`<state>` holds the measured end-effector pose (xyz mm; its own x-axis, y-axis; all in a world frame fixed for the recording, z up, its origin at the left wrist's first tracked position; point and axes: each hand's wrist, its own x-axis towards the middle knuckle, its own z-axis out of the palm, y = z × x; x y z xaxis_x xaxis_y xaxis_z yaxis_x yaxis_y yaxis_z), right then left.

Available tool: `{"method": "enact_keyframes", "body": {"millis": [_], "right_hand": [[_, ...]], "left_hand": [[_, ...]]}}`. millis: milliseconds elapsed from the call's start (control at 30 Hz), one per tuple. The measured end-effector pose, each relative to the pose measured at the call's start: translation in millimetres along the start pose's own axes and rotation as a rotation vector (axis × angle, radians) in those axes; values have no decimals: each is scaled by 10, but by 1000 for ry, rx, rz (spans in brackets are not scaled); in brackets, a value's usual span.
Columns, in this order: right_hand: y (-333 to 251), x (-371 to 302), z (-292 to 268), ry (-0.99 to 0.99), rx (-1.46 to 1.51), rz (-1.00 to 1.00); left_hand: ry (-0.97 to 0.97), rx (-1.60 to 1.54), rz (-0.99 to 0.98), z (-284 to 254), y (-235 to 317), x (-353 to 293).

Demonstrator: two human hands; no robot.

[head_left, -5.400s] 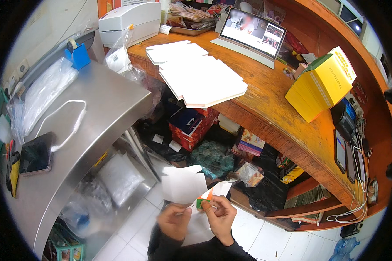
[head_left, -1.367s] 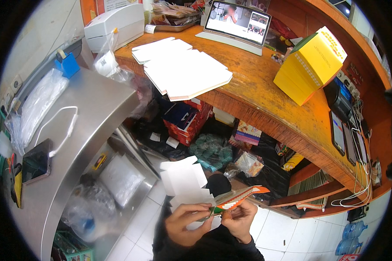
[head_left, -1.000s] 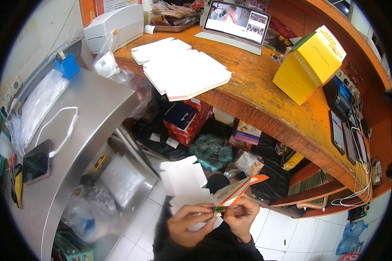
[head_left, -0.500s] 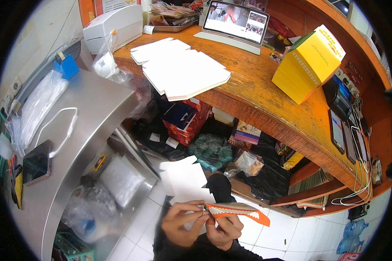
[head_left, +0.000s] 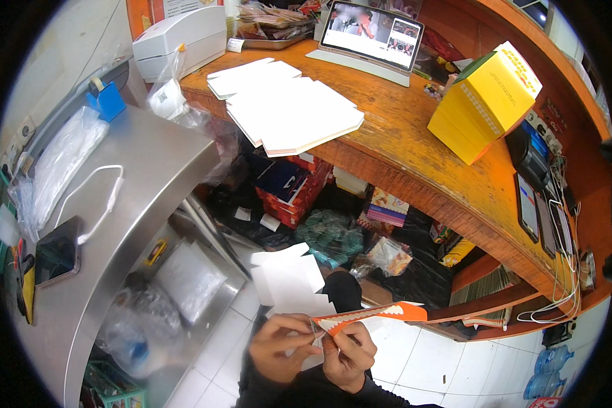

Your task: The person sits on the floor and folds flat cardboard pieces into small takeaway boxes, then stacks the finished boxes on a nearby counter. The person handles each box one at a time, folding edges and locking tabs to form the container.

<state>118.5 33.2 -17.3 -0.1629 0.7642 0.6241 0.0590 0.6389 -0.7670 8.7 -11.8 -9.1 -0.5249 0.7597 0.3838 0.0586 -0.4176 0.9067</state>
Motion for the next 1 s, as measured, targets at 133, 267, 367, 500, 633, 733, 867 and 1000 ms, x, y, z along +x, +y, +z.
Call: {"method": "enact_keyframes", "body": {"millis": [133,267,367,500,633,733,867,1000], "right_hand": [[10,15,18,-37,67,18],[24,11,55,-27,49,3],[50,15,76,38,2,4],[76,7,76,91,-7,24],[41,-56,105,36,-43,-8],[17,-100,126,-2,-67,-47],[17,-122,118,-5,-98,-55],[51,-79,78,2,8,30]], "left_hand": [[24,26,-11,-25,-19,-11],[74,91,-16,15,14,-33],[64,228,81,103,52,-37],[54,380,252,193,80,-15],[145,395,173,138,100,-14],[230,405,92,74,95,-17],[114,344,78,-25,84,30],[40,324,172,-11,74,58]]}}
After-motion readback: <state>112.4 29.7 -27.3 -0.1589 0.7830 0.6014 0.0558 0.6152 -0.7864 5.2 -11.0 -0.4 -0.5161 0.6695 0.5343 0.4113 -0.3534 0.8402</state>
